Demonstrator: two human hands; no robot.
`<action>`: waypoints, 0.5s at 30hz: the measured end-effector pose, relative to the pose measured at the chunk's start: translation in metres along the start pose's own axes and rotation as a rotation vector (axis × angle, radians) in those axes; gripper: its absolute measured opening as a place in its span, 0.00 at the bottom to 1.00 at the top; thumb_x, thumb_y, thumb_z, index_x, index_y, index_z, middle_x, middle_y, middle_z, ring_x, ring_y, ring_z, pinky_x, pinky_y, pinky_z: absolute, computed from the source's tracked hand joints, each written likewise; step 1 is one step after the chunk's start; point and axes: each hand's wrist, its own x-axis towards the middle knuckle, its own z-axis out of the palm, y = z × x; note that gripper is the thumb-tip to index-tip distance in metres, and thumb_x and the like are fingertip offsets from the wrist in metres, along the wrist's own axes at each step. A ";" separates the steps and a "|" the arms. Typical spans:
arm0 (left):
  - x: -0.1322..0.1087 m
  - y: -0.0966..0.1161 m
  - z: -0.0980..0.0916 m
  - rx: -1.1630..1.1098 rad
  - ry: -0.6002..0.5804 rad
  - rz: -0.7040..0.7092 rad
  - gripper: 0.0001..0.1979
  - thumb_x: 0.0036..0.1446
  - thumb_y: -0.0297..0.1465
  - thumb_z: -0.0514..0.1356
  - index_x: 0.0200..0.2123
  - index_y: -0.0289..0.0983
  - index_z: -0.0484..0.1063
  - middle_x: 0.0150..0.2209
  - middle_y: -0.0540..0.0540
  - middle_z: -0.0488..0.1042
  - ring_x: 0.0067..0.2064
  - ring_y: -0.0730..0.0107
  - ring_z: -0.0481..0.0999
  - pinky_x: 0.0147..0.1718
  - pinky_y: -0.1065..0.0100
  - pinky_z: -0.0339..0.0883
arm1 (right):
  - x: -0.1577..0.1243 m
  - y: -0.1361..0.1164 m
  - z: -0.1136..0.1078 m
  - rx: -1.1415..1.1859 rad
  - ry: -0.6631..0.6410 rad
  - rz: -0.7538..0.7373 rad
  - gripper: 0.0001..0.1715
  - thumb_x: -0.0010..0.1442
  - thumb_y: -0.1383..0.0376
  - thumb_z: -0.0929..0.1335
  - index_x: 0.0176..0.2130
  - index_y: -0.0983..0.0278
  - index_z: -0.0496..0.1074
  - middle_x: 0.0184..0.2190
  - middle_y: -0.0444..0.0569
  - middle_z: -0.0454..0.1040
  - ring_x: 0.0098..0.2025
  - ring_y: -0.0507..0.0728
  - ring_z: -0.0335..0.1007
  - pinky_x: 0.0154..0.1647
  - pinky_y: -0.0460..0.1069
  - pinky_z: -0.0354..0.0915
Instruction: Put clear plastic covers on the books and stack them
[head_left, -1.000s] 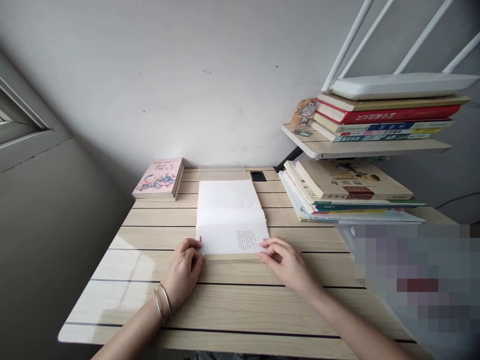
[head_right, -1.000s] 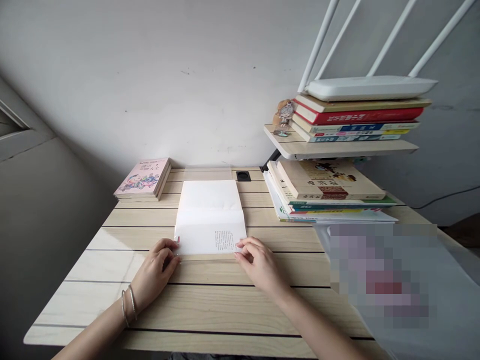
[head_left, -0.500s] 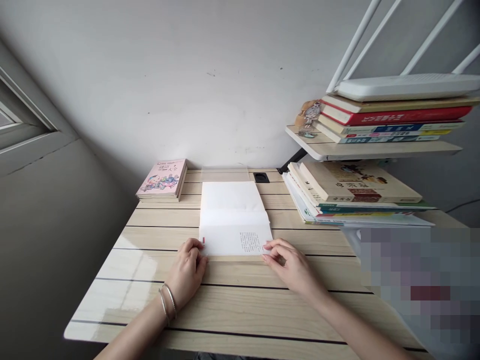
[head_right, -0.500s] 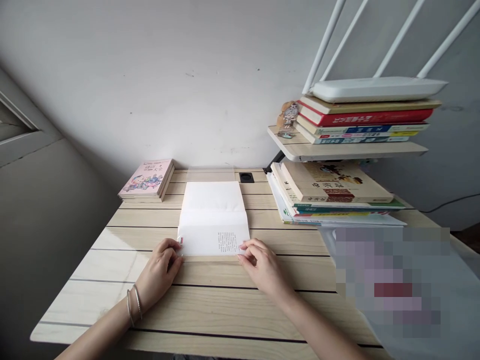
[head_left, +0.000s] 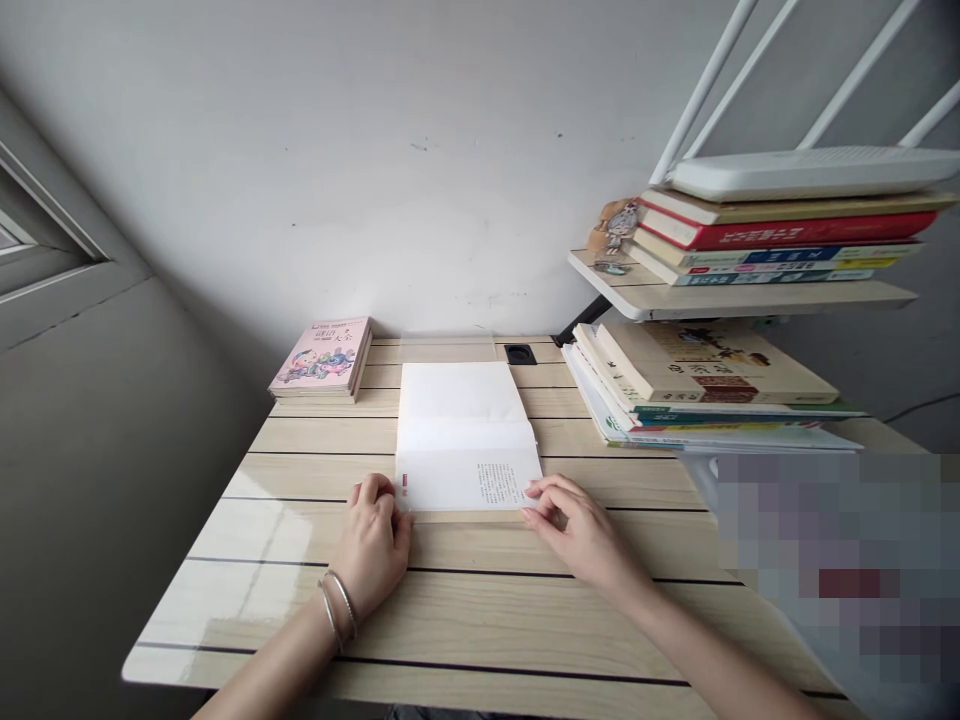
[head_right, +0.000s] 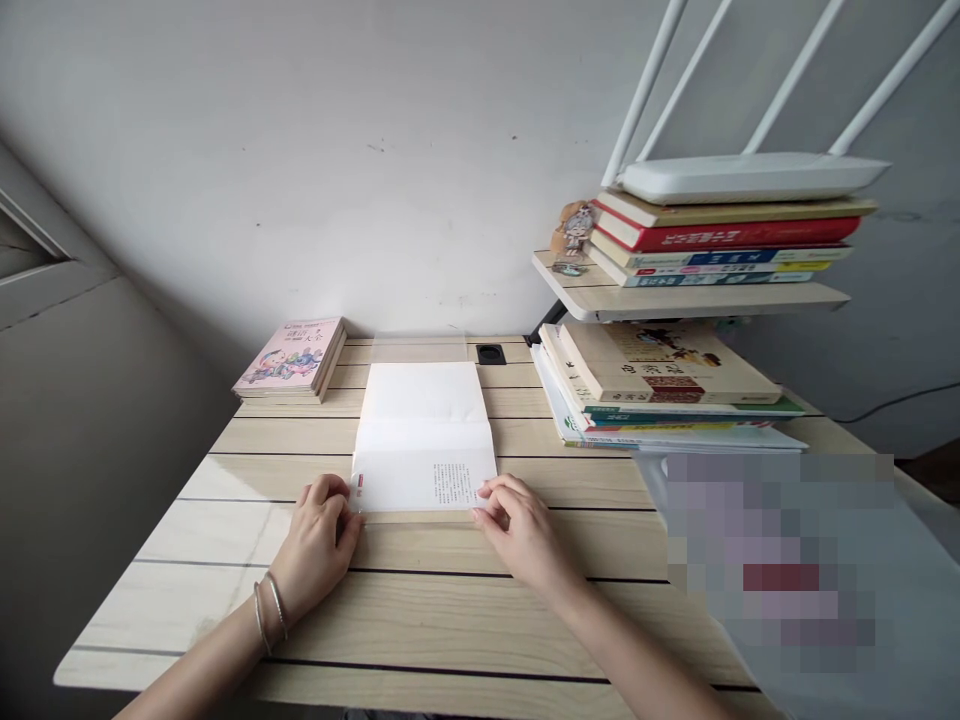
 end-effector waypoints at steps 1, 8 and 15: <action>0.000 0.001 0.000 0.030 -0.010 -0.008 0.08 0.53 0.25 0.53 0.22 0.37 0.62 0.36 0.42 0.64 0.37 0.62 0.65 0.39 0.57 0.66 | 0.000 0.000 0.000 0.002 0.001 -0.002 0.14 0.55 0.66 0.64 0.21 0.61 0.58 0.34 0.50 0.70 0.41 0.58 0.69 0.40 0.53 0.65; -0.004 0.005 -0.001 0.201 -0.086 -0.106 0.06 0.53 0.27 0.53 0.24 0.37 0.64 0.41 0.42 0.66 0.39 0.61 0.64 0.40 0.55 0.61 | 0.001 0.000 0.000 -0.010 -0.019 -0.009 0.13 0.56 0.66 0.64 0.22 0.61 0.58 0.34 0.49 0.69 0.41 0.58 0.68 0.40 0.52 0.64; -0.005 0.007 0.000 0.211 -0.071 -0.137 0.06 0.54 0.28 0.52 0.26 0.38 0.64 0.42 0.42 0.66 0.41 0.58 0.64 0.41 0.53 0.58 | 0.000 0.003 0.001 -0.069 -0.057 0.005 0.12 0.56 0.66 0.63 0.23 0.61 0.57 0.35 0.49 0.68 0.41 0.58 0.67 0.39 0.52 0.64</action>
